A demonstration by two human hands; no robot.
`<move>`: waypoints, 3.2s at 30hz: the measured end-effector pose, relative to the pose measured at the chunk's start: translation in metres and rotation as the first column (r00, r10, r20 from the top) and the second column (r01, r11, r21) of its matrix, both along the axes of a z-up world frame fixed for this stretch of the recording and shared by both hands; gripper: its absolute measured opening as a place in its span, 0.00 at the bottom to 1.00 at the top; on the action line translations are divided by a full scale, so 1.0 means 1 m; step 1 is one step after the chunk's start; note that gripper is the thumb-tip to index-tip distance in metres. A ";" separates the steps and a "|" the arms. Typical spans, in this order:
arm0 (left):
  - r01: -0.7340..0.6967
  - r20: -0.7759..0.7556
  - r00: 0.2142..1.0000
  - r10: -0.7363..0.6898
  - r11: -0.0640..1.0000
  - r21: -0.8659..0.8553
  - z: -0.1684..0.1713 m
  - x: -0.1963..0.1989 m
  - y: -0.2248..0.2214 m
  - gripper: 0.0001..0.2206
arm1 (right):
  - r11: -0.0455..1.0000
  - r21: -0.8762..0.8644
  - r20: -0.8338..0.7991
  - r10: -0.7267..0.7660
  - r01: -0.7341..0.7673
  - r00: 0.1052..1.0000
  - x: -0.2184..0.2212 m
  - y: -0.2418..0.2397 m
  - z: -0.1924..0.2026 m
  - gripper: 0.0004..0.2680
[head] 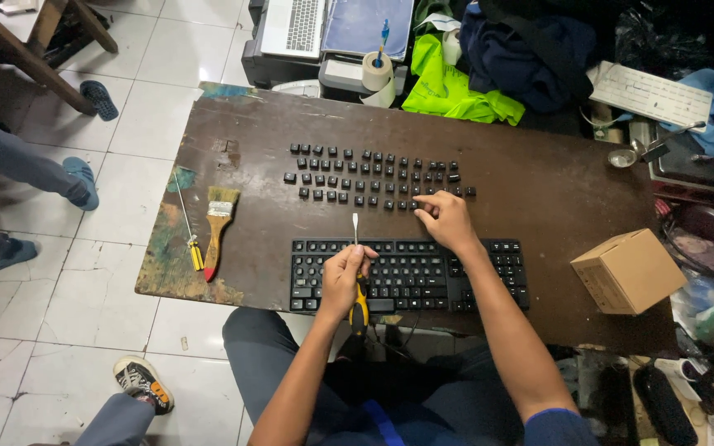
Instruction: Disassembling a computer keyboard by removing keycaps and prying the frame apart using a screwdriver.
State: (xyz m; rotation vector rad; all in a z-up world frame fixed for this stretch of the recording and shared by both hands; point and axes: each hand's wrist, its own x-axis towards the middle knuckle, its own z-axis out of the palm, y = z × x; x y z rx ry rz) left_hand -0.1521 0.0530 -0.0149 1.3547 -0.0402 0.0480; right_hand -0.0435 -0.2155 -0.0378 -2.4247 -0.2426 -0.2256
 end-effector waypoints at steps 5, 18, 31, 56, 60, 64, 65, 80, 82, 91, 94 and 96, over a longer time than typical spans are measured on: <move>0.001 0.011 1.000 -0.001 1.000 0.015 0.001 -0.001 0.001 0.18 | 1.000 -0.023 -0.013 -0.006 0.006 1.000 0.000 -0.003 -0.002 0.11; -0.004 0.008 1.000 0.004 1.000 0.012 0.005 -0.002 0.000 0.18 | 0.959 0.267 -0.034 -0.093 0.099 0.995 -0.035 -0.005 0.026 0.12; -0.030 0.013 0.999 0.029 0.998 0.056 0.006 -0.003 -0.001 0.18 | 0.986 -0.148 0.017 -0.078 0.080 0.997 -0.010 0.021 0.025 0.16; -0.019 0.027 1.000 0.017 0.997 0.078 0.012 -0.006 0.000 0.17 | 0.988 -0.115 0.149 -0.086 0.104 0.985 -0.013 0.013 0.002 0.14; -0.016 0.022 1.000 0.014 0.997 0.069 0.010 -0.006 -0.001 0.17 | 0.975 -0.184 0.141 -0.103 0.128 0.985 -0.013 0.017 0.003 0.15; -0.021 0.030 0.999 0.019 0.996 0.090 0.014 -0.007 -0.001 0.18 | 0.974 -0.185 0.118 -0.109 0.129 0.987 -0.015 0.018 0.009 0.16; -0.019 0.030 0.999 0.016 0.996 0.093 0.014 -0.007 -0.001 0.18 | 0.975 -0.181 0.125 -0.108 0.129 0.986 -0.015 0.017 0.008 0.16; -0.213 0.025 0.973 0.229 0.934 -0.286 0.064 -0.029 -0.056 0.22 | 0.924 0.351 -0.272 0.257 -0.153 0.928 -0.184 0.073 0.096 0.21; -0.162 0.091 0.979 0.184 0.965 -0.209 0.065 -0.034 -0.057 0.21 | 0.933 0.354 -0.284 0.170 -0.062 0.943 -0.193 0.055 0.096 0.20; -0.124 0.299 0.896 -0.329 0.461 0.879 0.007 -0.045 -0.031 0.11 | 0.946 -0.313 -0.509 -0.094 -0.082 0.856 -0.205 -0.034 0.176 0.15; -0.075 0.250 0.919 -0.306 0.487 0.870 0.007 -0.042 -0.032 0.11 | 0.888 -0.406 -0.481 -0.008 -0.215 0.877 -0.199 -0.036 0.194 0.15; -0.022 0.183 0.936 -0.302 0.468 0.884 0.011 -0.043 -0.033 0.11 | 0.838 -0.489 -0.466 -0.014 -0.244 0.885 -0.197 -0.027 0.217 0.14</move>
